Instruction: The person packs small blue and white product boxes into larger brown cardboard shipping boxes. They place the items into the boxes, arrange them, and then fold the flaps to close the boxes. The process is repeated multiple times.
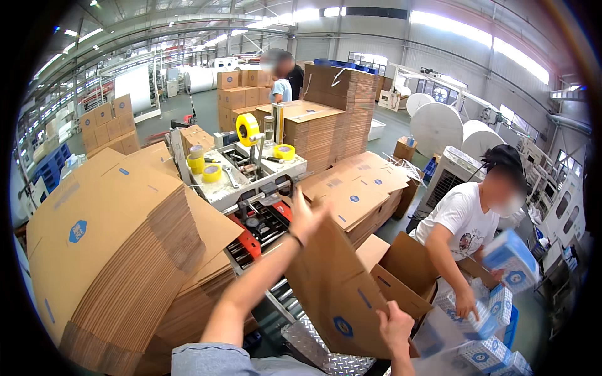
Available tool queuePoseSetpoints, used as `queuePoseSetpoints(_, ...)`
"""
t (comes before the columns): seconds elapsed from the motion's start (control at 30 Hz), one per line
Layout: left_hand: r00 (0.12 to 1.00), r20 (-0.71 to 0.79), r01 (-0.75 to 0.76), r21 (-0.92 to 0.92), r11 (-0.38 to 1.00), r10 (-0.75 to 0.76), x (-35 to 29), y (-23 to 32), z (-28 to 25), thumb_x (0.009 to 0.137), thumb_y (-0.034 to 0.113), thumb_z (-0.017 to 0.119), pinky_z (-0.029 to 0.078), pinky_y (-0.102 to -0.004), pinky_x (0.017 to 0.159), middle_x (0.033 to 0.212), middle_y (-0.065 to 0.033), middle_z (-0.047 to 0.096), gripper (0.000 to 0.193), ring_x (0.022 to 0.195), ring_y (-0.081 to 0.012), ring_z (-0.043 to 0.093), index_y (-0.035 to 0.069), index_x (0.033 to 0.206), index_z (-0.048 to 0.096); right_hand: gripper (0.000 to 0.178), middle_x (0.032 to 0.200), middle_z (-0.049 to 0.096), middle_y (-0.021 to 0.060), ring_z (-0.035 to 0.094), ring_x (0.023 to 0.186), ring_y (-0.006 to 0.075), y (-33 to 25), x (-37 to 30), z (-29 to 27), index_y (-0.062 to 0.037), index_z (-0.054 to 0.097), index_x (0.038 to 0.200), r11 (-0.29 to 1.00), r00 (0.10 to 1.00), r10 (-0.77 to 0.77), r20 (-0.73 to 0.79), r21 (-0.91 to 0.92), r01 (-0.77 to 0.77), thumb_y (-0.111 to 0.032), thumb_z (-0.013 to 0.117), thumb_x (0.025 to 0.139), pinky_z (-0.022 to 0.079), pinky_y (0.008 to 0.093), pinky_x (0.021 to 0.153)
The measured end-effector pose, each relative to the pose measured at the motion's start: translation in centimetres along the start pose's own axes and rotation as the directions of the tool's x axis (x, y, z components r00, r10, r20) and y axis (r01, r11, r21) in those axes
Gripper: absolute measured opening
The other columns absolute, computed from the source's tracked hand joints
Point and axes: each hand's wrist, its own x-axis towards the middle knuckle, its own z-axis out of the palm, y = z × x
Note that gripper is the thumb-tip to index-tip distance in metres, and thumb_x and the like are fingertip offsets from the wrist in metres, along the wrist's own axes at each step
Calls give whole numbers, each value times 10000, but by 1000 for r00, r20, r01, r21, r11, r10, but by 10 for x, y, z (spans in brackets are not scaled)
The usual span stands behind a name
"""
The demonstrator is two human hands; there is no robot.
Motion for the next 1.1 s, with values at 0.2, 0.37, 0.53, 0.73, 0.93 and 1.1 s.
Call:
queuePoseSetpoints(0.2, 936, 267, 256, -77, 964, -228, -162, -51, 47, 628, 522, 886, 154, -493, 1199, 1586, -309, 71, 1432, 1476, -453, 94, -28, 1532, -78, 318, 711, 660, 186, 653, 728, 432, -1, -17, 32, -111, 675, 849, 982, 973, 179, 145, -85, -168, -415, 603, 906, 517, 525, 665)
queuePoseSetpoints(0.37, 822, 380, 512, -171, 842, -424, -162, -34, 71, 624, 515, 899, 100, -463, 1220, 1604, -291, -55, 1471, 1510, -382, -42, -1, 1539, -131, 419, 621, 621, 187, 646, 606, 323, 87, 24, 24, -15, 693, 764, 876, 865, 394, 310, 161, -456, -407, 655, 907, 479, 404, 594)
queuePoseSetpoints(0.53, 695, 514, 631, -101, 769, -503, -153, -89, 33, 636, 69, 725, 311, -387, 1154, 1612, -239, -148, 1285, 1513, -331, 28, -18, 1513, -211, 383, 731, 650, 202, 686, 772, 358, 79, 14, 10, -13, 681, 995, 998, 926, 1, 377, 63, -27, -340, 762, 811, 540, 416, 728)
queuePoseSetpoints(0.73, 211, 966, 391, 60, 918, -153, -166, -34, -52, 686, -55, 602, 382, -360, 867, 1555, -258, 141, 1163, 1193, -305, 371, 17, 1513, -212, 378, 927, 682, 245, 655, 876, 416, 83, -48, -52, -16, 656, 1060, 944, 837, 305, 455, -260, -203, -293, 727, 812, 525, 479, 835)
queuePoseSetpoints(0.93, -120, 982, -494, -185, 850, 144, -276, 11, -6, 889, 708, 482, 89, -517, 1215, 1598, -326, 30, 1133, 1505, -425, 33, -118, 1514, 24, 308, 879, 680, 227, 639, 757, 449, 149, -137, 95, -31, 658, 969, 955, 504, 240, 829, -109, -276, -330, 648, 896, 458, 502, 975)
queuePoseSetpoints(1.1, -352, 935, -691, -285, 664, 36, -298, -27, 23, 895, 728, 445, 105, -485, 1222, 1615, -276, 91, 1037, 1517, -370, 61, -106, 1487, 269, 1148, 1436, 366, 178, 350, 1340, 413, 53, -45, -8, -179, 465, 1383, 890, 925, -295, 239, -285, 357, -298, 941, 345, 285, 602, 1089)
